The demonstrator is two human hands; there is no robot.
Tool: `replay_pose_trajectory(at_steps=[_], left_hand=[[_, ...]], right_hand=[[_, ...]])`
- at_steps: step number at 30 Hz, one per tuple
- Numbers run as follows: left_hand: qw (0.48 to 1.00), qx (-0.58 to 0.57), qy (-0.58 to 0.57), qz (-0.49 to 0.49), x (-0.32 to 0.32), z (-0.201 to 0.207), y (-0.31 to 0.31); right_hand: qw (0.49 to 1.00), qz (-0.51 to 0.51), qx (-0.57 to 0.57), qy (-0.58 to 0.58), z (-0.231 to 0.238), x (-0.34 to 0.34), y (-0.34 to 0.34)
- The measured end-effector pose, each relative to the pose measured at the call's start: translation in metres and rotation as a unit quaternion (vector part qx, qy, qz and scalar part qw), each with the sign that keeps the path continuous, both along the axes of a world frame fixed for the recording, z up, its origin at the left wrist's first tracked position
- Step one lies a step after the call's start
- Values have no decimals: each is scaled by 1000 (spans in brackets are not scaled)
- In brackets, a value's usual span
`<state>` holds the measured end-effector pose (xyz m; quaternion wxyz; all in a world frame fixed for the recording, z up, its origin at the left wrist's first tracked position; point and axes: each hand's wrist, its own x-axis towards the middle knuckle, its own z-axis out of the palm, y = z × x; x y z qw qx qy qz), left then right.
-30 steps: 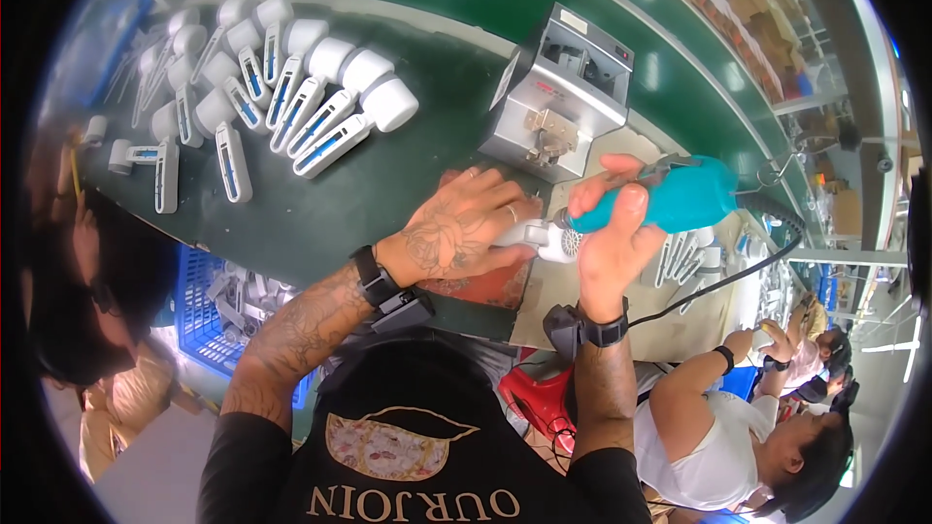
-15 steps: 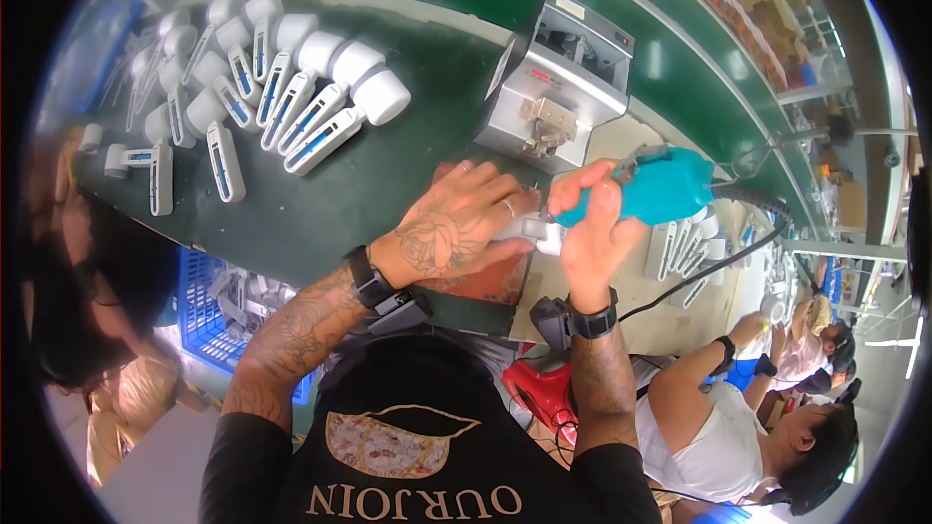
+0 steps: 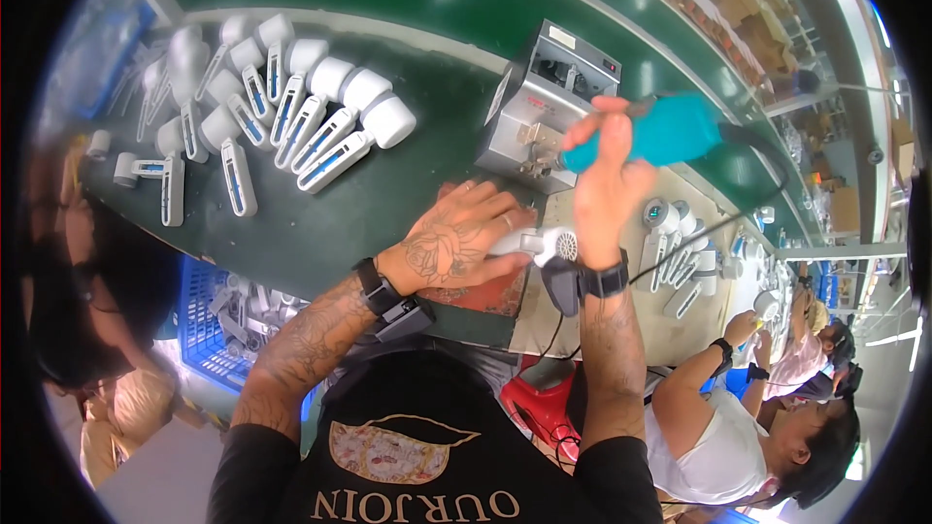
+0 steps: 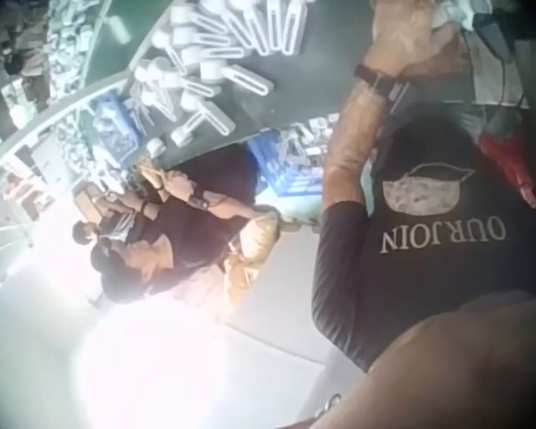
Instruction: The person picks up a fan body, fits a battery into the handle, and snaps a cover over it. They then use a power screwdriver to drive a screw into the handle before placing the assembled fan on the table.
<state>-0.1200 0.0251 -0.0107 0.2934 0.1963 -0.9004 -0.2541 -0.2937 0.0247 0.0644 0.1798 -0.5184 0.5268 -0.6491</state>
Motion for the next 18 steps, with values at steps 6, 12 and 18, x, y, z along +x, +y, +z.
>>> replay_pose_trajectory(at_steps=[6,12,18], left_hand=[[1000,-16,2,-7,-3,-2,1],[1000,-15,-8,-7,6,-2,-3],[1000,-18,8,-12,-1,-1,-3]], right_hand=[[998,37,-44,-39,-26,-2,-13],[997,44,10,-70,-5,12,17],[990,75,45,-106,-12,7,81]])
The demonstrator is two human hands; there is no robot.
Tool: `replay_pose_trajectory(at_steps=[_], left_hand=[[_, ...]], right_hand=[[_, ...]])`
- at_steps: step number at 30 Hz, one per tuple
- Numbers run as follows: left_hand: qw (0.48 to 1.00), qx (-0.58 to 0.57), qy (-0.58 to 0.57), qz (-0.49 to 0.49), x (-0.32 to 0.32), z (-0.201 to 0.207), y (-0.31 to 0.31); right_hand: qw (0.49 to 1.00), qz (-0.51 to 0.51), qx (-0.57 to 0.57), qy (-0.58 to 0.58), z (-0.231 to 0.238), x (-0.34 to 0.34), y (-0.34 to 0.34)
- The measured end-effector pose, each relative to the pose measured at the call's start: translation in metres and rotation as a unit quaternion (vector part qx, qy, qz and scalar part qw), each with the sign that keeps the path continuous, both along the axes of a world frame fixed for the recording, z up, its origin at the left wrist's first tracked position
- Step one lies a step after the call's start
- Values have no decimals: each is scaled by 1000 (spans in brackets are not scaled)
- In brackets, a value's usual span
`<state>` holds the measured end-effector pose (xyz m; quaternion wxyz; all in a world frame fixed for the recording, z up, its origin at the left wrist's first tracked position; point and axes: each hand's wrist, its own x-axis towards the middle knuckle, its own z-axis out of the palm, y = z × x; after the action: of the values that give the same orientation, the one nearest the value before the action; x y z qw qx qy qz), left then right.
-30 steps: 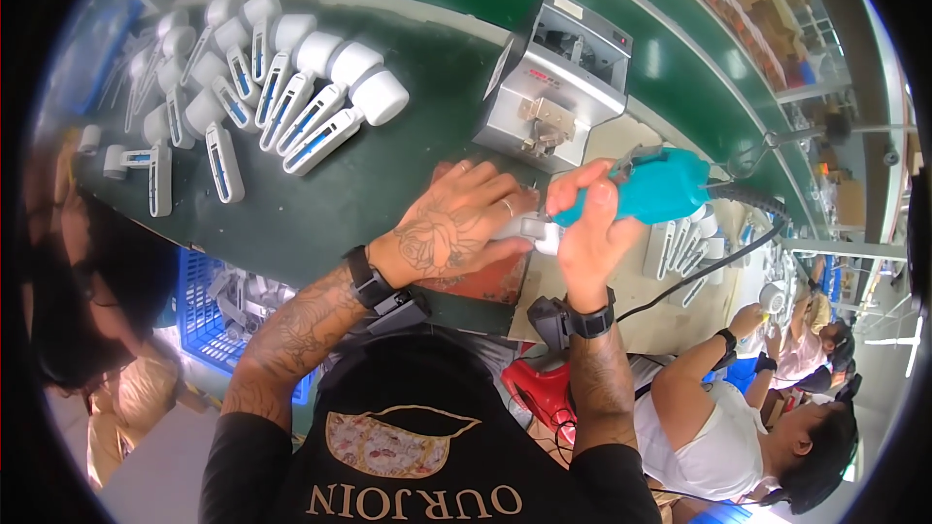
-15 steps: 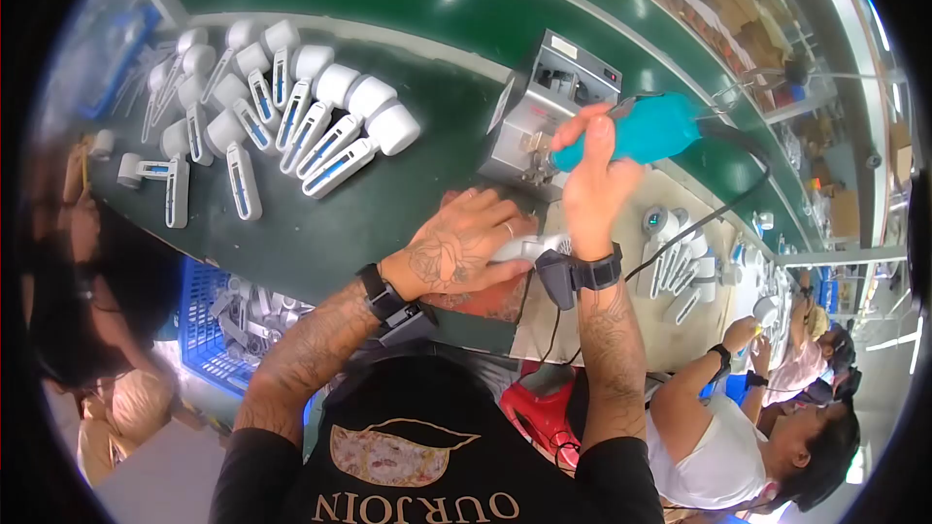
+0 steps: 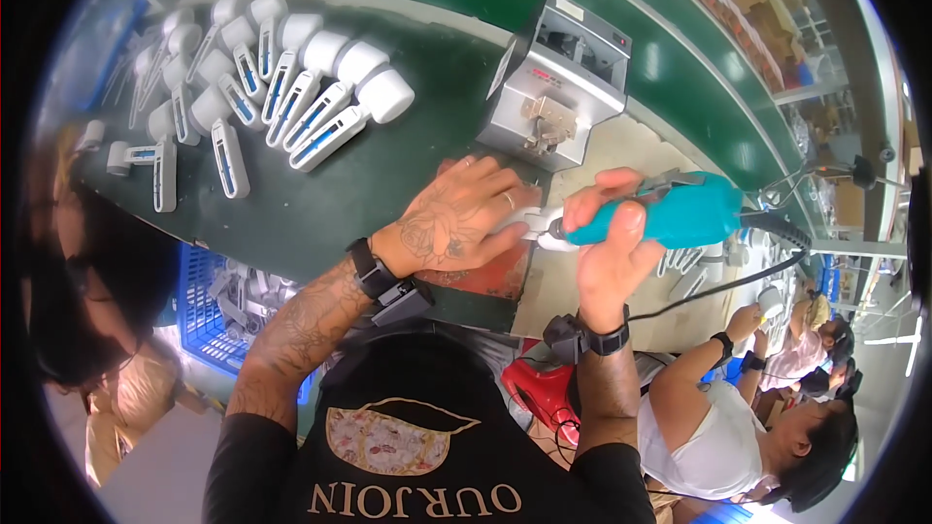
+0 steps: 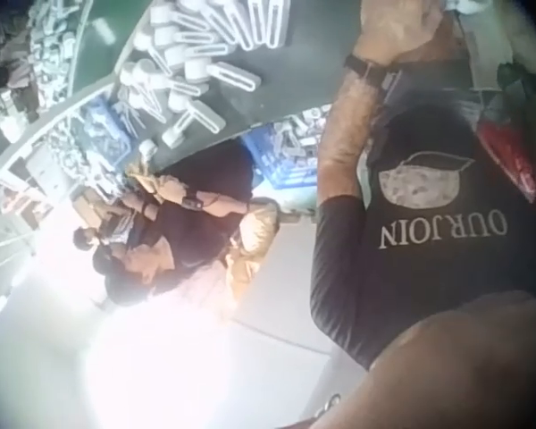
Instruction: The person picks up a fan body, fits a battery into the handle, and snaps a cover over it. They then use a power screwdriver to drive a screw into the handle before placing the assembled fan on the table.
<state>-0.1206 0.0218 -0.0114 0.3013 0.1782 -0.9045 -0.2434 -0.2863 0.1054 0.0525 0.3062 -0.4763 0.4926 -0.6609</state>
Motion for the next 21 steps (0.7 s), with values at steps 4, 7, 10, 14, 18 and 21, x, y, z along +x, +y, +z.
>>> replay_pose_trajectory(at_steps=[4,7,10,14,18,21], left_hand=[[999,29,-35,10,1,3,3],[999,24,-23,11,0,0,4],[999,24,-29,8,0,0,5],[1000,-2,-11,5,-1,-4,4],[1000,3,-22,7,0,-2,1],[1000,-9,-23,12,-2,0,-2]], right_hand=[[1000,0,1,-6,-6,0,8],[1000,-15,-8,-17,-10,0,9],[1000,0,6,0,-16,0,10],[999,26,-5,-39,-23,1,8],[997,38,-21,-61,-28,2,3],[995,24,-23,-96,-45,-3,4]])
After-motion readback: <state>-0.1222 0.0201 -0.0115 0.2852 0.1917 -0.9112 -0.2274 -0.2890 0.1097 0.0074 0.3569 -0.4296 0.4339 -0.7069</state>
